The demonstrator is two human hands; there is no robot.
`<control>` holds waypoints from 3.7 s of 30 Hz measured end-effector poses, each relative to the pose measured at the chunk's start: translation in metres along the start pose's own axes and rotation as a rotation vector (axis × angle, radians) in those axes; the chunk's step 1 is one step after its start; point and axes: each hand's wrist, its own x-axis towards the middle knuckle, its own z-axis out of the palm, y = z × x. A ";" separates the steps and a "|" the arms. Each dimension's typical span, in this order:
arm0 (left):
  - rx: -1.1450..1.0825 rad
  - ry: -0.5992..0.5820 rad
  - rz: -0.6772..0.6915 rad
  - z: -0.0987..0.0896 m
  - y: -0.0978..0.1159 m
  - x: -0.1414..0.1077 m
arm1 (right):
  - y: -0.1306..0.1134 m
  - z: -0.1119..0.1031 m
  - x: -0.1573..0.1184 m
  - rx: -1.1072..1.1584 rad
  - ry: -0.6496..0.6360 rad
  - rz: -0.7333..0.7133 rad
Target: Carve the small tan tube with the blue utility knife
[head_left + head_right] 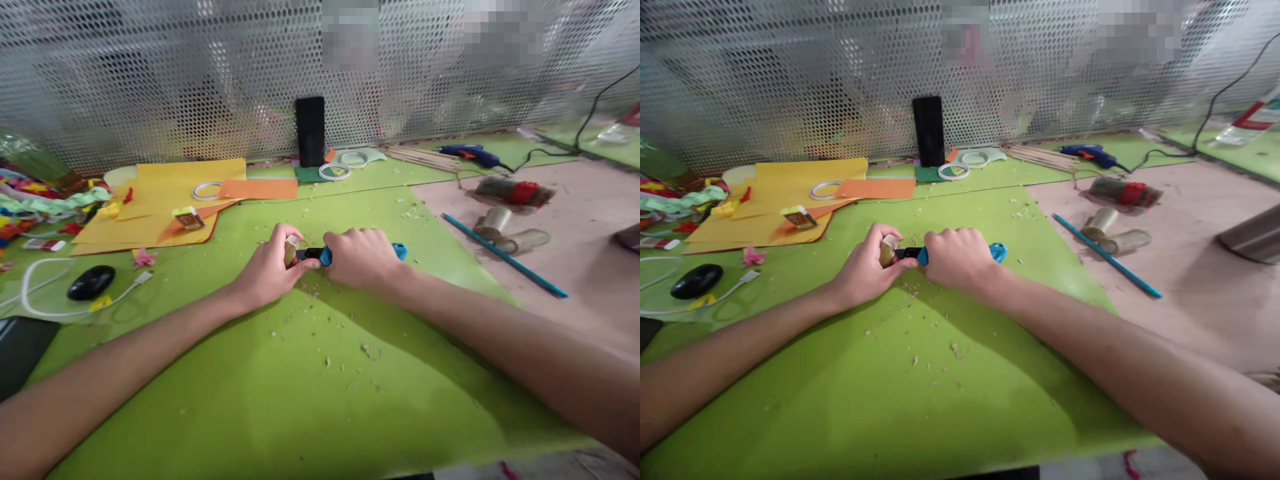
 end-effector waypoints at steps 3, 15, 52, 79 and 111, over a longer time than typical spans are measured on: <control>-0.016 0.000 -0.010 0.000 0.000 0.001 | 0.000 -0.001 0.000 0.011 0.001 0.012; -0.268 -0.009 -0.001 0.000 0.001 0.000 | 0.003 -0.003 0.003 0.060 0.009 -0.046; -0.232 -0.026 -0.009 -0.001 0.001 0.000 | 0.000 -0.001 0.002 0.078 -0.003 0.001; -0.196 -0.026 0.042 -0.001 0.000 -0.002 | 0.002 0.002 0.002 0.088 0.011 -0.052; -0.221 -0.002 0.047 0.001 0.001 -0.002 | 0.002 0.001 0.002 0.109 -0.024 -0.036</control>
